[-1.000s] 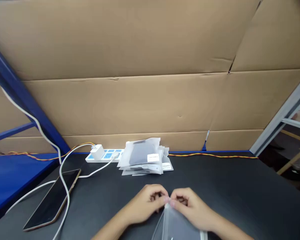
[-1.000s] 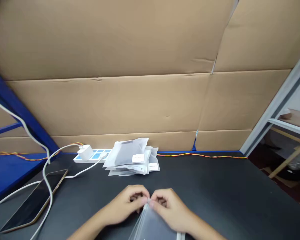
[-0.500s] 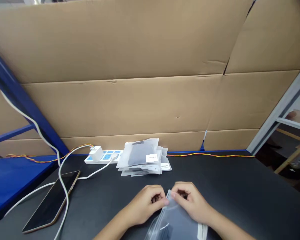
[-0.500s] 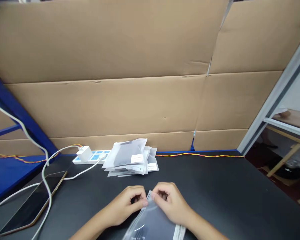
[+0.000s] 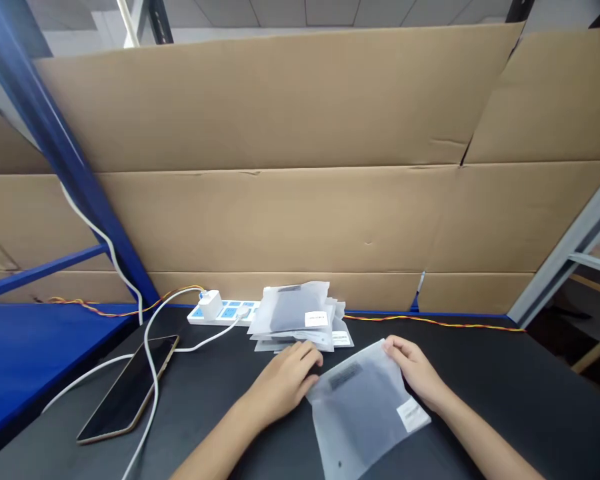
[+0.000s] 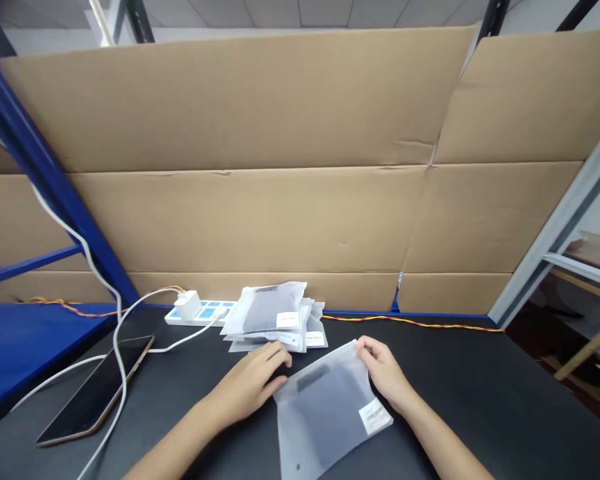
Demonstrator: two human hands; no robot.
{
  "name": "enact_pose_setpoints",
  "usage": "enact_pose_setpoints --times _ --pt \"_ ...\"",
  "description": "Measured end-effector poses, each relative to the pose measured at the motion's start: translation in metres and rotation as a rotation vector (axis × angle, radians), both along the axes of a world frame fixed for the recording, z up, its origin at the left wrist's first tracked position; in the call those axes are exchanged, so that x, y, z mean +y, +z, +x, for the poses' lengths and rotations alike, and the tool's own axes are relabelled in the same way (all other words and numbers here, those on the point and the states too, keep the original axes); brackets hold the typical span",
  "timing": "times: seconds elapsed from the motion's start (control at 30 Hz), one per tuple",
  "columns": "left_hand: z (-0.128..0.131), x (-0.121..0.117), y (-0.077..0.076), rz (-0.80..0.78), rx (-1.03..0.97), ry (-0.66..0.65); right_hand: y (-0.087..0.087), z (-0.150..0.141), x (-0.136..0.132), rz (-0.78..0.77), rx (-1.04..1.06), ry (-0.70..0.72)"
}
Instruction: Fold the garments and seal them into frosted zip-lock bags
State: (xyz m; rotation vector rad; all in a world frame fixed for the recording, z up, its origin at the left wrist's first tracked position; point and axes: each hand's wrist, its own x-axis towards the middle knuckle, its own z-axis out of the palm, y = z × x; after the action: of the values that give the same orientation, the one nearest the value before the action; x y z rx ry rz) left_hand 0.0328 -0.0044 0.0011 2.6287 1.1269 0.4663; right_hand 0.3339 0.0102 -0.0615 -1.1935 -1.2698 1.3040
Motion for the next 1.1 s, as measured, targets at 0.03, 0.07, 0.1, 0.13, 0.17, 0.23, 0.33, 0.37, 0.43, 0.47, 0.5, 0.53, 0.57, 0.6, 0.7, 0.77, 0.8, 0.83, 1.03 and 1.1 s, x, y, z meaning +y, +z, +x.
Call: enact_pose_setpoints --times 0.03,0.07,0.1,0.13,0.17,0.23,0.33,0.37,0.43,0.47,0.5,0.53,0.57,0.6,0.7,0.77,0.8,0.83,1.03,1.1 --pt "0.008 -0.008 -0.003 0.077 0.007 -0.009 -0.002 -0.002 -0.001 -0.065 0.024 0.036" --pt "0.016 -0.017 -0.007 0.137 0.015 -0.052 -0.003 -0.005 -0.002 -0.128 0.050 0.072" --pt "0.026 -0.026 -0.014 0.191 0.023 -0.111 -0.004 -0.006 -0.003 -0.182 0.076 0.107" --pt "0.035 -0.034 -0.022 0.247 0.024 -0.168 -0.004 -0.008 -0.005 -0.224 0.101 0.139" --pt "0.043 -0.042 -0.031 0.338 0.034 -0.239 -0.004 -0.008 -0.006 -0.255 0.126 0.167" --pt "0.055 -0.051 -0.050 0.575 0.041 -0.212 -0.003 -0.010 -0.007 -0.297 0.167 0.218" --pt "0.058 -0.054 -0.063 0.713 0.094 -0.109 0.001 -0.010 -0.008 -0.329 0.213 0.284" --pt "0.056 -0.053 -0.061 0.688 0.116 -0.085 0.002 -0.009 -0.008 -0.326 0.229 0.299" --pt "0.049 -0.051 -0.044 0.573 0.148 -0.065 0.003 -0.008 -0.007 -0.309 0.261 0.327" --pt "0.044 -0.051 -0.030 0.480 0.154 -0.061 0.003 -0.007 -0.006 -0.300 0.276 0.341" --pt "0.039 -0.051 -0.014 0.380 0.151 -0.069 0.003 -0.006 -0.006 -0.292 0.288 0.356" --pt "0.033 -0.052 0.004 0.256 0.147 -0.062 0.002 -0.006 -0.005 -0.287 0.297 0.370" --pt "0.026 -0.053 0.022 0.146 0.123 -0.063 0.002 -0.005 -0.005 -0.284 0.306 0.381" --pt "0.018 -0.053 0.040 0.089 0.075 -0.055 0.002 -0.004 -0.005 -0.281 0.313 0.392" --pt "-0.007 -0.042 0.083 0.207 -0.090 0.031 0.002 -0.002 -0.004 -0.271 0.331 0.417" --pt "-0.020 -0.023 0.097 0.432 -0.159 0.110 0.002 -0.001 -0.004 -0.266 0.340 0.434" --pt "-0.024 -0.010 0.099 0.526 -0.166 0.150 0.003 -0.001 -0.004 -0.265 0.342 0.440" --pt "-0.026 0.003 0.097 0.591 -0.155 0.188 0.004 -0.001 -0.004 -0.264 0.344 0.444" --pt "-0.024 0.069 0.045 0.381 0.014 0.223 0.005 -0.001 -0.006 -0.258 0.338 0.450" --pt "-0.025 0.078 0.034 0.271 -0.024 0.173 0.005 -0.001 -0.006 -0.256 0.336 0.454"
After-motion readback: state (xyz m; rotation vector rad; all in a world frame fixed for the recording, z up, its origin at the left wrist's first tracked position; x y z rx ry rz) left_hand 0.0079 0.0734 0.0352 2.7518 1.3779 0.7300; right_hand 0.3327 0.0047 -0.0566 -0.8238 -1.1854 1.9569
